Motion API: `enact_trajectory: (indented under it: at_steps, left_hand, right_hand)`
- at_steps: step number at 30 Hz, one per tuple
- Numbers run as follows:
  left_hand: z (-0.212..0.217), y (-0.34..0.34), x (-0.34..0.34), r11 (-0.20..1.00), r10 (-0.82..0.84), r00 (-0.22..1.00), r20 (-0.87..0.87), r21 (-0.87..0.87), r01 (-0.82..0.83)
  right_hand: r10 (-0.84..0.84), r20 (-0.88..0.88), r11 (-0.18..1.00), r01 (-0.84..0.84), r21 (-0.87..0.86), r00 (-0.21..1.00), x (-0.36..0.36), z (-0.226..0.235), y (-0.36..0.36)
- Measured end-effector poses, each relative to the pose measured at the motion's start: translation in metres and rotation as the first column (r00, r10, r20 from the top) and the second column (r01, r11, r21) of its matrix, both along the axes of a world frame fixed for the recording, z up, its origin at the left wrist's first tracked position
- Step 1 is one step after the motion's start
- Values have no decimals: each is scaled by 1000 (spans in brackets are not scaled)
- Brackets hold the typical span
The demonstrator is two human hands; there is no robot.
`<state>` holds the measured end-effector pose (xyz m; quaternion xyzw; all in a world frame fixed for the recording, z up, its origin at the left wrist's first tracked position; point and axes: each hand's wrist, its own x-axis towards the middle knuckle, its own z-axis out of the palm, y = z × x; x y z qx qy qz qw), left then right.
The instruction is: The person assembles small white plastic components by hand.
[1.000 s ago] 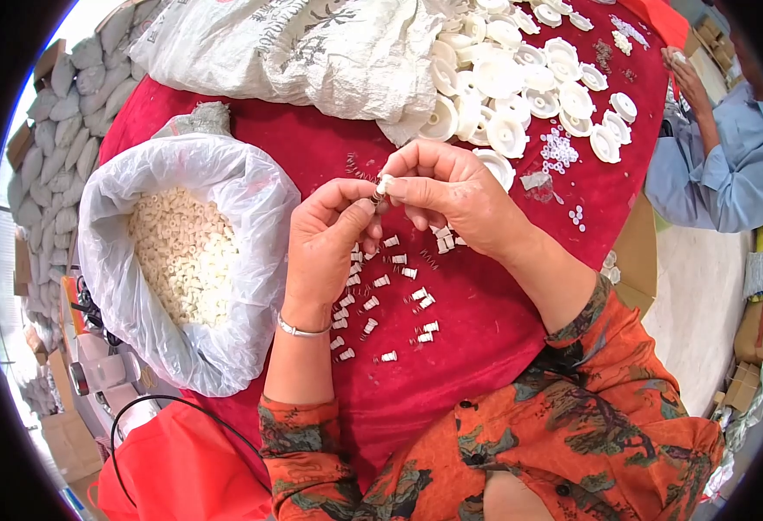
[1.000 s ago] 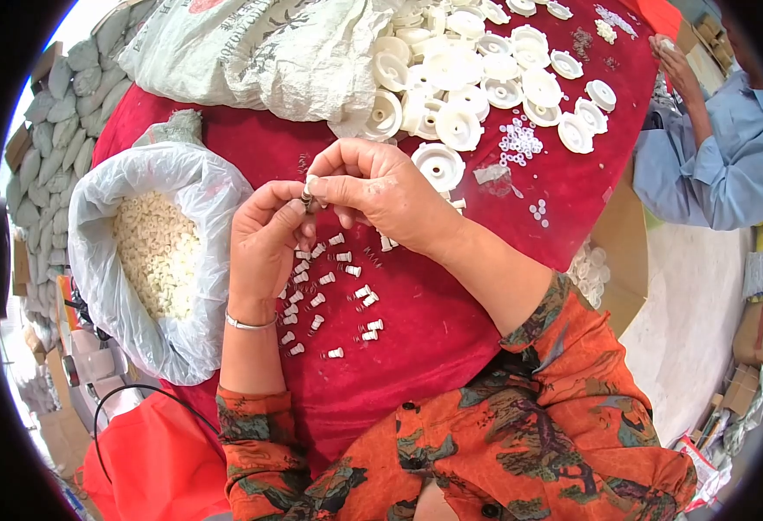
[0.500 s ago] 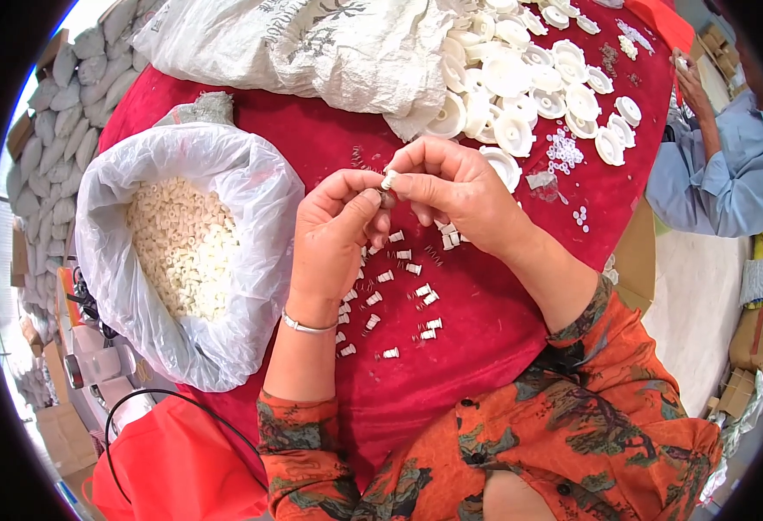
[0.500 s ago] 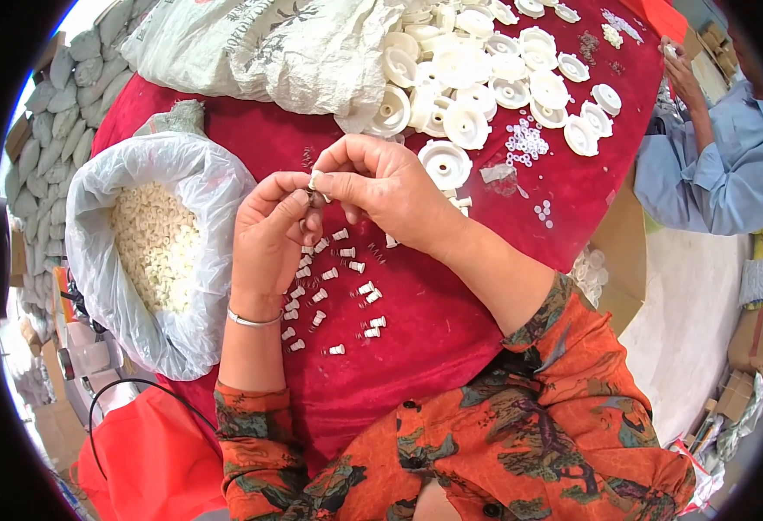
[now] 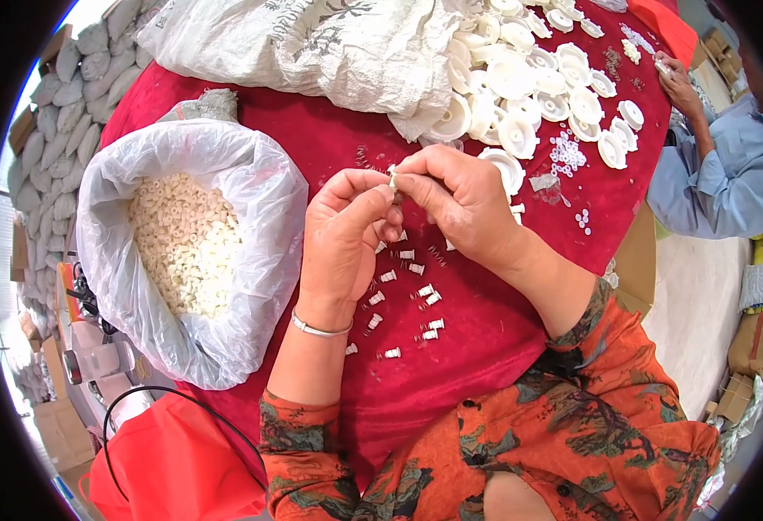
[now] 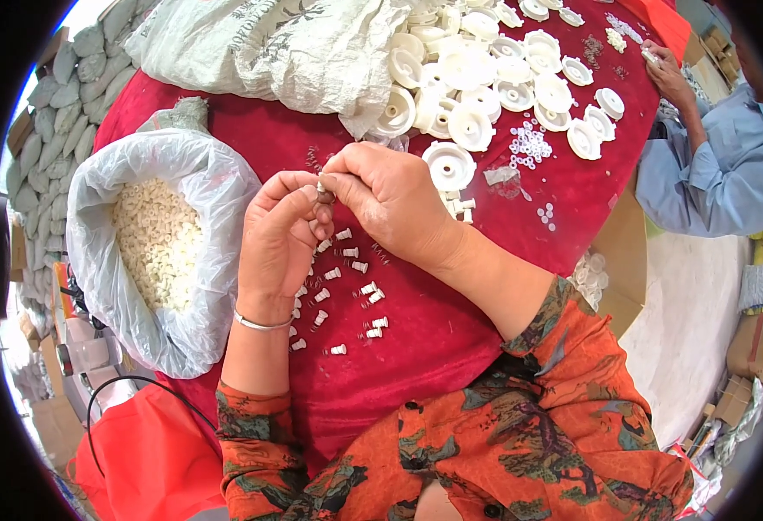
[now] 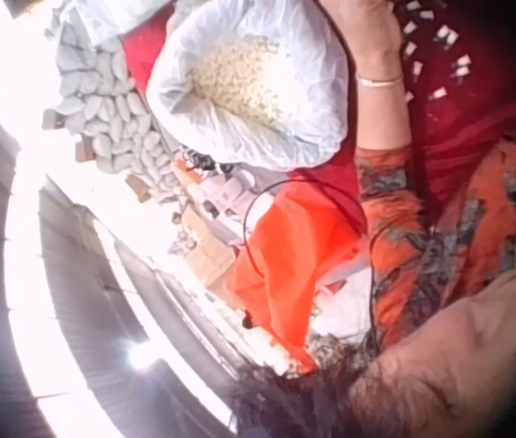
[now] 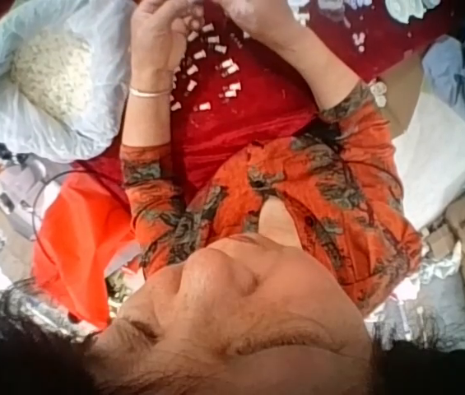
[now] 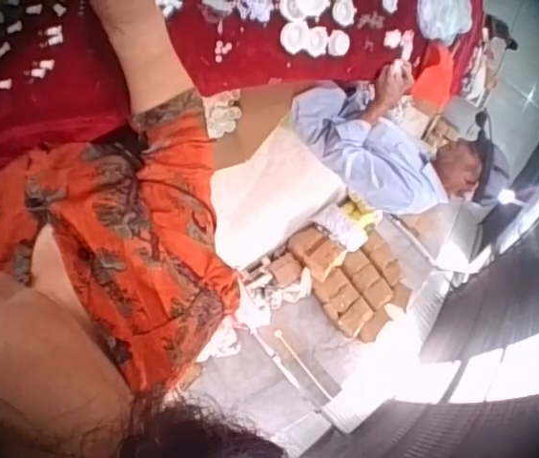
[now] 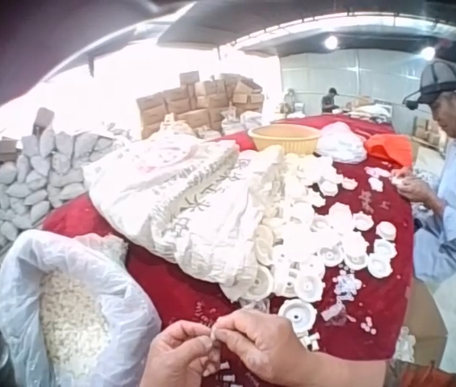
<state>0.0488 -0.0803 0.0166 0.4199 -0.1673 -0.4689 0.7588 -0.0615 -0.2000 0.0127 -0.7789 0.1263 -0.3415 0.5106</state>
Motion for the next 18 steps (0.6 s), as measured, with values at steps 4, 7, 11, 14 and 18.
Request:
enact_trajectory:
  at_steps: [4,7,11,14,18]
  left_hand:
    - [-4,0,-1,998,64,997,48,-15,-63]
    - [-1,-1,-2,992,129,988,89,0,-129]
    - [-2,0,0,984,127,953,274,85,-156]
    - [-3,3,9,982,78,933,352,136,-133]
    - [-17,6,32,921,13,636,771,239,-309]
  right_hand:
    - [-20,82,956,43,-291,996,3,-5,4]
    - [-20,69,903,48,-427,997,2,-7,5]
    - [-15,-25,891,2,-454,1000,-1,-7,8]
    - [71,8,903,-61,-425,997,1,-11,1]
    - [12,-13,927,-16,-374,1000,9,-17,-14]
